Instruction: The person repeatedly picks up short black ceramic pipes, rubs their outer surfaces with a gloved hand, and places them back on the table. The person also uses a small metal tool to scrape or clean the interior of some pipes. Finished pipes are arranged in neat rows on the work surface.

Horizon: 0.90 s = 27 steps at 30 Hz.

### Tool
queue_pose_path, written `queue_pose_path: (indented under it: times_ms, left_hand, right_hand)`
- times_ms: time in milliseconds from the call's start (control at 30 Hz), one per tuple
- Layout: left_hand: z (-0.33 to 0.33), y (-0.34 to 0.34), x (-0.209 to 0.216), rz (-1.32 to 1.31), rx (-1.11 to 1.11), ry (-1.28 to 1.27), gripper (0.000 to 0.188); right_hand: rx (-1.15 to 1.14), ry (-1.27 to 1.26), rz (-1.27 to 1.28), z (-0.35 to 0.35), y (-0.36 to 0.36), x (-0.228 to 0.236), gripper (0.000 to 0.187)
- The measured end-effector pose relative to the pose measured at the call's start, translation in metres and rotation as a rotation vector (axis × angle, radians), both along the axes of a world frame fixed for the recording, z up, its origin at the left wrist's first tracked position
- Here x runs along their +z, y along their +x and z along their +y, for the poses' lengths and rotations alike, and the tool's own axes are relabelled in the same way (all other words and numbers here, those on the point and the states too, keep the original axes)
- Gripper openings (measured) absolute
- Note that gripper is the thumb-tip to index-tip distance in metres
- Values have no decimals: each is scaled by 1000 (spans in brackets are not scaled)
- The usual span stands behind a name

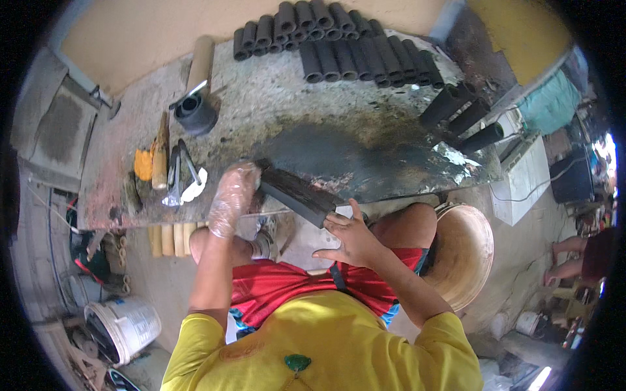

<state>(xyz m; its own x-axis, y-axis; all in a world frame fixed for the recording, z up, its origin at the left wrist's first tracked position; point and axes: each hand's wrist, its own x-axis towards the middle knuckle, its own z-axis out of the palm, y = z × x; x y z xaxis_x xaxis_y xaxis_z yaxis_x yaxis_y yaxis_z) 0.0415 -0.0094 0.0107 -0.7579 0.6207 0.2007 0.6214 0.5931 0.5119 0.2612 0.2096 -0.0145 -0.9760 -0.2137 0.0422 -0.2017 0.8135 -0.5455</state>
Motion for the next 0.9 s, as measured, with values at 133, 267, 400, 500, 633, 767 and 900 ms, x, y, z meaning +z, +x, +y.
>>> queue_pose_path:
  times_ms: [133,267,400,500,633,767,900]
  left_hand:
    - [-17,-22,-21,-215,184,229,33]
    - [-12,-2,-21,-84,29,440,33]
    - [-6,10,-17,-193,46,251,34]
    - [-6,13,-18,-367,134,316,27]
    - [-2,19,-9,-369,110,381,24]
    - [6,19,20,-328,113,342,26]
    - [11,-2,47,-310,128,427,25]
  right_hand:
    - [-117,-123,94,41,4,5,82]
    - [-321,37,299,134,23,46,78]
    - [-485,319,180,228,27,111,78]
    - [-622,523,-61,283,12,142,77]
    - [-740,631,-194,328,-12,147,74]
    - [-772,546,-213,359,-33,139,72]
    - [-702,539,-95,385,-39,136,61]
